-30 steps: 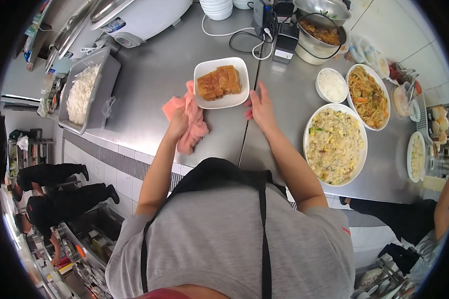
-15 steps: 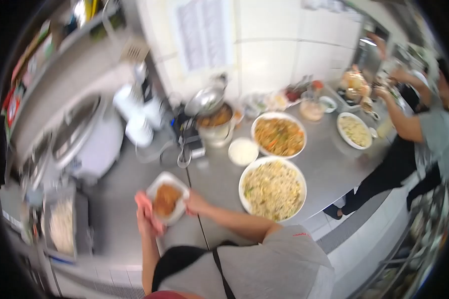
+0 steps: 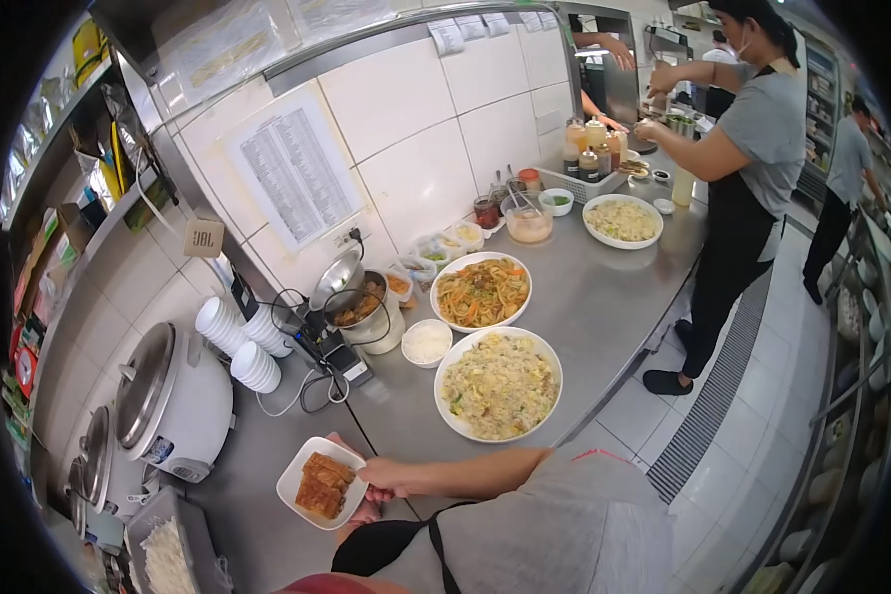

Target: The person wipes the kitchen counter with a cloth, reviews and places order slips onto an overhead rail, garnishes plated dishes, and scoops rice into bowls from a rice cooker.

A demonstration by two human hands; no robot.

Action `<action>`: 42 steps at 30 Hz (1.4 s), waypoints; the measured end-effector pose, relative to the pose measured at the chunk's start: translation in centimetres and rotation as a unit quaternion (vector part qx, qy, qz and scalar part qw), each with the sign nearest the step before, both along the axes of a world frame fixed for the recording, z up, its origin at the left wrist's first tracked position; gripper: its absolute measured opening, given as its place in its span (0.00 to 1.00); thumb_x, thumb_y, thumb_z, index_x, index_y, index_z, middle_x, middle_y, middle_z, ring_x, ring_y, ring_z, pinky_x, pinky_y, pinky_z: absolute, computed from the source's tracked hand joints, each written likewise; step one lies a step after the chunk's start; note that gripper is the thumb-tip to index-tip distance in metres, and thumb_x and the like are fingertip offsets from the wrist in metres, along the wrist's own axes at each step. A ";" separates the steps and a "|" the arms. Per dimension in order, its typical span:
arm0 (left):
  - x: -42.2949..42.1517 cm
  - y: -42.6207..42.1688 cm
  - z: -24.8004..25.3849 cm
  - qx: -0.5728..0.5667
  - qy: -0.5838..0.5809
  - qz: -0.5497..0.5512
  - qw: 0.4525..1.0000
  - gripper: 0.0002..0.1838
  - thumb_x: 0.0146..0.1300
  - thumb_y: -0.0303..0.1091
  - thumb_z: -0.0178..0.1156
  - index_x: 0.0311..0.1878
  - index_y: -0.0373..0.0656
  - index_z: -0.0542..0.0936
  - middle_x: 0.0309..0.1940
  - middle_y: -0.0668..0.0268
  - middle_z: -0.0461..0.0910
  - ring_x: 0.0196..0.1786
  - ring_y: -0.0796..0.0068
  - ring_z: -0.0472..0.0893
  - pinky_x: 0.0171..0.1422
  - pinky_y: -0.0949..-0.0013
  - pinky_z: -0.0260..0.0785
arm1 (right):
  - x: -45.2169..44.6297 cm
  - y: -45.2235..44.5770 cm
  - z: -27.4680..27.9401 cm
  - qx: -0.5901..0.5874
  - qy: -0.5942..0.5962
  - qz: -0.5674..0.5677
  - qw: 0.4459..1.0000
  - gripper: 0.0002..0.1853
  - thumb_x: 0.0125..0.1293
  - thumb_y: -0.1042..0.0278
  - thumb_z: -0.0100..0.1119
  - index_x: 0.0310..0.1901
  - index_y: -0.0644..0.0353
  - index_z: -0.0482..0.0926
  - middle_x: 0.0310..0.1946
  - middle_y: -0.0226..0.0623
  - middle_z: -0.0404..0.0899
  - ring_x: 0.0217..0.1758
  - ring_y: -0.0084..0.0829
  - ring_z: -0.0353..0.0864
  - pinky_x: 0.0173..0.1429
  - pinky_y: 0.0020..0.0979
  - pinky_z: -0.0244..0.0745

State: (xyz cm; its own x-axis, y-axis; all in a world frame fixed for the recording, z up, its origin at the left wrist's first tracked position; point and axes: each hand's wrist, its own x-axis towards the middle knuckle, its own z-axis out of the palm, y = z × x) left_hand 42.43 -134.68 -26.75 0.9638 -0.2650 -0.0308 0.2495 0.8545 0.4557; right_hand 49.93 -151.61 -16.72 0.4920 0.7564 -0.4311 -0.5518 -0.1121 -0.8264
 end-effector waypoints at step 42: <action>-14.7 -17.8 3.4 0.825 -0.002 0.408 0.391 0.23 0.54 0.30 0.55 0.54 0.36 0.67 0.58 0.51 0.60 0.61 0.52 0.59 0.63 0.57 0.50 | 0.2 -43.5 4.6 -0.042 -0.102 -0.483 0.868 0.10 0.58 0.70 0.38 0.32 0.67 0.68 0.15 0.35 0.70 0.10 0.22 0.65 0.12 0.23 0.61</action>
State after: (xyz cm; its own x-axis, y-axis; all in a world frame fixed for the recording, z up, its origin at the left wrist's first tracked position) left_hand 27.76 -152.46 -23.39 0.7084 0.5078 0.4902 0.1965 -0.8090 0.5540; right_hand 50.18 -195.09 -12.13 0.9520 -0.0827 -0.2946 -0.2653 0.2568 -0.9293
